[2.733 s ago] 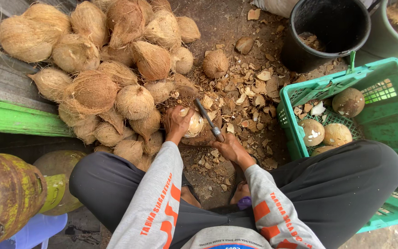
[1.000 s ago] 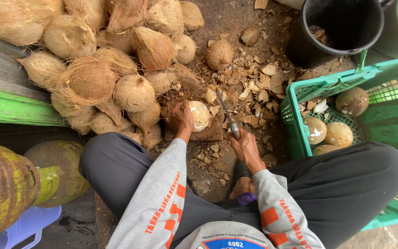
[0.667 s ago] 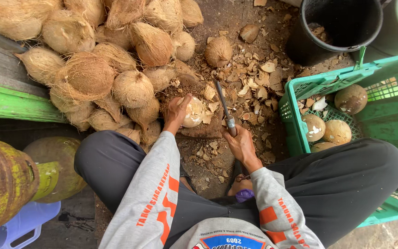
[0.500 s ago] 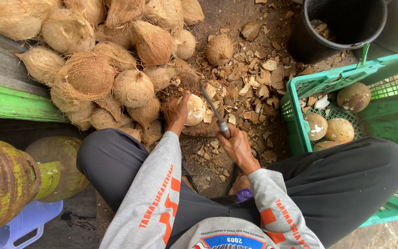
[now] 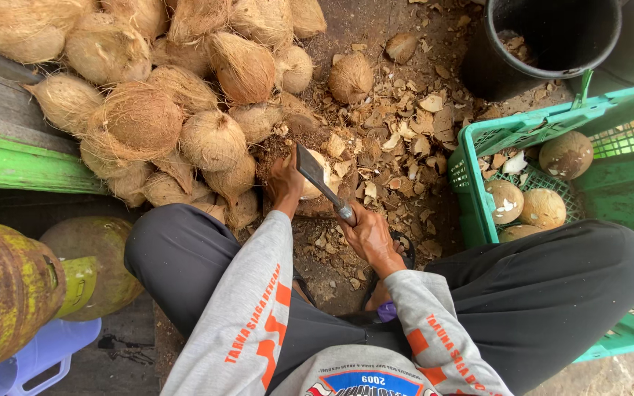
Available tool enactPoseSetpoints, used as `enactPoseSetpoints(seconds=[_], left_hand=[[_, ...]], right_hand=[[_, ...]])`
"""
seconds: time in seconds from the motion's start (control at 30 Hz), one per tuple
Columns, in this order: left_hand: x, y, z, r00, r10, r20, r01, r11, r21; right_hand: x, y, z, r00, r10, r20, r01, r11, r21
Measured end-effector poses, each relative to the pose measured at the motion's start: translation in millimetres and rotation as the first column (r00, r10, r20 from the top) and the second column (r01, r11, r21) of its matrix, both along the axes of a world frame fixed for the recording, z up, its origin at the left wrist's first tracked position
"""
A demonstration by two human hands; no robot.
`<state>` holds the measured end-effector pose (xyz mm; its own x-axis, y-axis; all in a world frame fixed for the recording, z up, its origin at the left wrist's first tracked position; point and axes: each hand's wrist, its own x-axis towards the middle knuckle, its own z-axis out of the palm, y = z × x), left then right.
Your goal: The person sits on the ground and husks coconuts, holding each coconut against a wooden block and striking it with a machete to chop off the fibrous outer husk. Husked coconuts are placed into a green plastic crate, and husk debris is tossed into a black bucket.
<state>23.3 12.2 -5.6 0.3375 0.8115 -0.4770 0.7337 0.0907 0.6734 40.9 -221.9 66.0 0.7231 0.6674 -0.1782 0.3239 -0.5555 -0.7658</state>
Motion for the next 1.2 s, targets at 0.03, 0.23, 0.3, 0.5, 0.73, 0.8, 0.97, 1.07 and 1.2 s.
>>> enactPoseSetpoints(seconds=[0.03, 0.23, 0.3, 0.5, 0.73, 0.8, 0.97, 1.07, 1.2], left_hand=[[0.3, 1.1, 1.7, 1.000, 0.021, -0.016, -0.021, 0.999, -0.031], [-0.3, -4.5, 20.2, 0.998, 0.061, -0.014, -0.062, 0.993, -0.103], [-2.7, -6.5, 25.3, 0.998, 0.051, 0.030, -0.048, 0.993, -0.104], [-1.8, -2.8, 35.7, 0.999, 0.018, 0.038, -0.016, 0.999, -0.048], [-1.0, -5.2, 21.2, 1.000, 0.003, -0.023, -0.004, 1.000, -0.028], [-0.5, -3.1, 13.3, 0.995, -0.006, -0.101, 0.001, 0.999, -0.052], [-0.6, -3.3, -0.1, 0.993, -0.115, -0.010, 0.107, 0.889, 0.446], [-0.3, -12.6, -0.1, 0.989, -0.116, 0.088, 0.088, 0.959, 0.269], [6.2, -23.5, 20.1, 0.997, 0.006, 0.079, -0.010, 0.999, 0.050]], right_hand=[[2.8, 1.2, -1.5, 0.995, -0.026, -0.095, 0.019, 0.998, -0.066], [13.8, -4.9, 1.3, 0.970, -0.174, -0.168, 0.161, 0.983, -0.089], [13.9, -5.4, 3.8, 0.961, -0.175, -0.214, 0.171, 0.985, -0.037], [21.4, -0.3, 7.5, 0.961, -0.087, -0.262, 0.046, 0.986, -0.161], [24.7, -4.6, 3.6, 0.954, -0.143, -0.265, 0.141, 0.990, -0.027], [24.4, -2.2, 2.7, 0.937, -0.138, -0.322, 0.121, 0.990, -0.071], [23.5, 1.6, 17.0, 0.963, -0.116, -0.242, 0.077, 0.983, -0.167], [21.4, -3.0, 35.8, 0.976, -0.112, -0.187, 0.102, 0.993, -0.065], [13.5, -1.2, 48.6, 0.981, -0.112, -0.159, 0.103, 0.992, -0.067]])
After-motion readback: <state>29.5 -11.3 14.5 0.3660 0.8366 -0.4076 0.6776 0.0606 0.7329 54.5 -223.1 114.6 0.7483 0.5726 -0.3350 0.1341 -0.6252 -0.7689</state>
